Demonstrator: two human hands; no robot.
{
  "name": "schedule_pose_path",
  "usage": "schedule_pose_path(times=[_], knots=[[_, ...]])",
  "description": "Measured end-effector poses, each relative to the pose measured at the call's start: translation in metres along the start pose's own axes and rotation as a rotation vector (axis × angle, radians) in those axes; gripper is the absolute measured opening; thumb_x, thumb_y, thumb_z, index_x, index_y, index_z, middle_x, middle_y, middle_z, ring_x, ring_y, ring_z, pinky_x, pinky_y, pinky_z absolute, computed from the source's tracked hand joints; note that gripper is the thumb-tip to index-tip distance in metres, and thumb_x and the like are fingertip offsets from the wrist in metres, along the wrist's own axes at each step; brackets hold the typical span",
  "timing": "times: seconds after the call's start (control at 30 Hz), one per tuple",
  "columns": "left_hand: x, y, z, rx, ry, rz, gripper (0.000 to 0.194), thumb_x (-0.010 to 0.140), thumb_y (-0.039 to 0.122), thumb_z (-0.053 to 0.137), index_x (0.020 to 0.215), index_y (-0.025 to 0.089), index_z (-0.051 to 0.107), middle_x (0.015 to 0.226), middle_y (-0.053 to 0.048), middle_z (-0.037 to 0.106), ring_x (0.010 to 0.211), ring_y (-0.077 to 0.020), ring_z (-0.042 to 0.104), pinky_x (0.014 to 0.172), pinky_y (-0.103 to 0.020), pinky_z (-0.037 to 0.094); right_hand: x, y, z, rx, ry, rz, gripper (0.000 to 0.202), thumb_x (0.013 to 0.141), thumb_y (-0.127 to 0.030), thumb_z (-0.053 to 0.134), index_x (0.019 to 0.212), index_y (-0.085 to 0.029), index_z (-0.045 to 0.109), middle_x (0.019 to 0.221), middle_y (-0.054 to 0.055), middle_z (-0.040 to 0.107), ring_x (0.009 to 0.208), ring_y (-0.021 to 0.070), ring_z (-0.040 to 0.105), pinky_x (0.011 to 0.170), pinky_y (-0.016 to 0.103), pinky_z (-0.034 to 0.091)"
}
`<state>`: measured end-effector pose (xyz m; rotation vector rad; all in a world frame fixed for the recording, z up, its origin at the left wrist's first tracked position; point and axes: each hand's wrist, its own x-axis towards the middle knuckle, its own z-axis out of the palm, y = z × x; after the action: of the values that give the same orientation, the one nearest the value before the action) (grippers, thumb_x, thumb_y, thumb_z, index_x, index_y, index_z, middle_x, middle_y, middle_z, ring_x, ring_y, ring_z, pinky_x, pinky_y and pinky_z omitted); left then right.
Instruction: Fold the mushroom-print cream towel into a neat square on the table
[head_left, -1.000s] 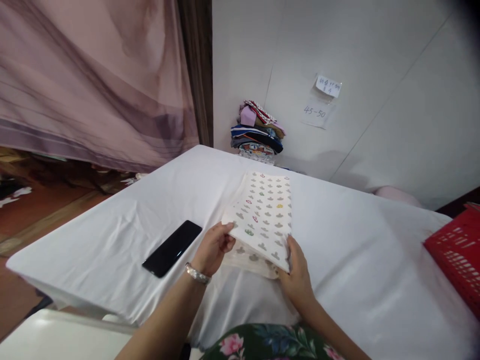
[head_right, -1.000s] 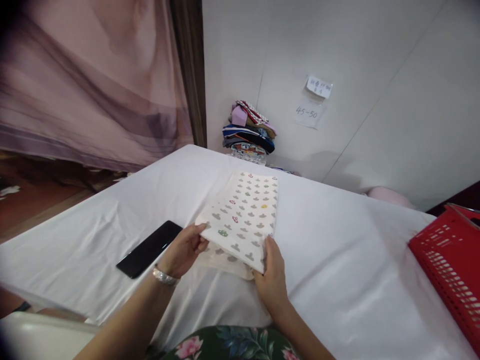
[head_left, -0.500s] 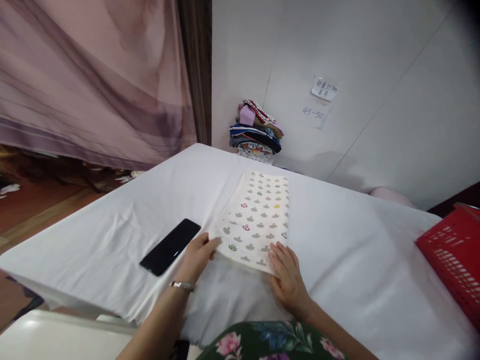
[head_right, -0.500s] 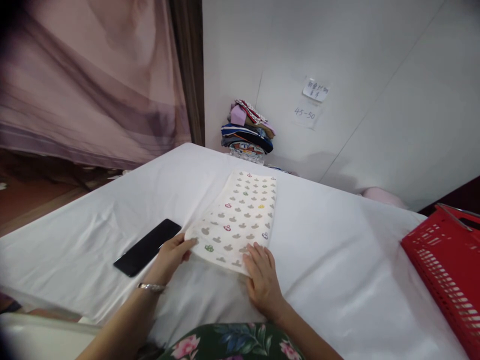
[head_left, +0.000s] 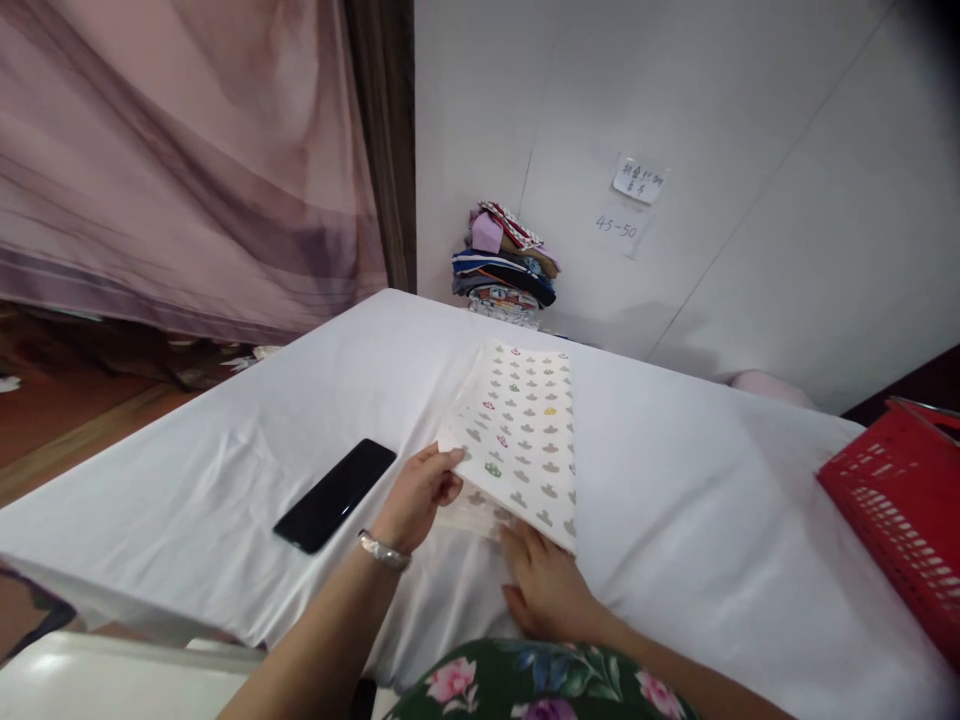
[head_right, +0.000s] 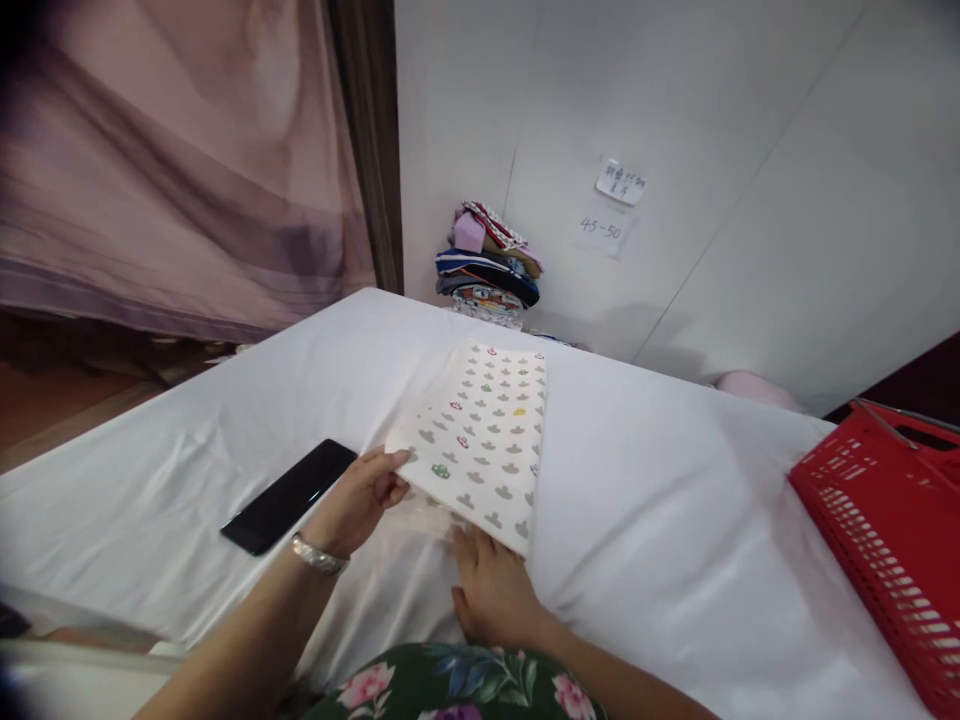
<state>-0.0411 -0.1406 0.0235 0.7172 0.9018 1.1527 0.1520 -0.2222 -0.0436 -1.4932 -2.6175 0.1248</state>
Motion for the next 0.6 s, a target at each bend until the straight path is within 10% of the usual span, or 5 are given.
schedule_pose_path(times=[0.27, 0.4, 0.6], knots=[[0.01, -0.013, -0.019, 0.232, 0.138, 0.077, 0.023, 0.068, 0.037, 0.061, 0.067, 0.016, 0.051, 0.045, 0.005, 0.043, 0.042, -0.0076, 0.035, 0.043, -0.021, 0.023, -0.01, 0.002, -0.003, -0.013, -0.082, -0.116, 0.048, 0.076, -0.031, 0.057, 0.121, -0.014, 0.052, 0.141, 0.019, 0.036, 0.123, 0.0315, 0.042, 0.098, 0.042, 0.038], [0.002, -0.021, -0.044, 0.786, 0.227, 0.043, 0.026, 0.071, 0.041, 0.056, 0.06, 0.018, 0.049, 0.047, 0.003, 0.046, 0.047, -0.0117, 0.043, 0.048, -0.024, 0.03, -0.015, 0.01, 0.009, -0.043, -0.058, -0.172, 0.033, 0.078, -0.031, 0.057, 0.107, -0.017, 0.058, 0.131, 0.016, 0.049, 0.107, 0.0269, 0.055, 0.087, 0.038, 0.047], [-0.008, -0.023, -0.061, 1.447, 0.325, -0.034, 0.024, 0.076, 0.036, 0.045, 0.058, 0.02, 0.044, 0.061, -0.003, 0.055, 0.061, -0.0183, 0.053, 0.053, -0.027, 0.029, -0.017, 0.019, 0.003, 0.21, 0.191, -0.627, 0.021, 0.091, -0.023, 0.04, 0.081, -0.023, 0.059, 0.079, 0.0, 0.067, 0.077, 0.0115, 0.062, 0.073, 0.019, 0.05]])
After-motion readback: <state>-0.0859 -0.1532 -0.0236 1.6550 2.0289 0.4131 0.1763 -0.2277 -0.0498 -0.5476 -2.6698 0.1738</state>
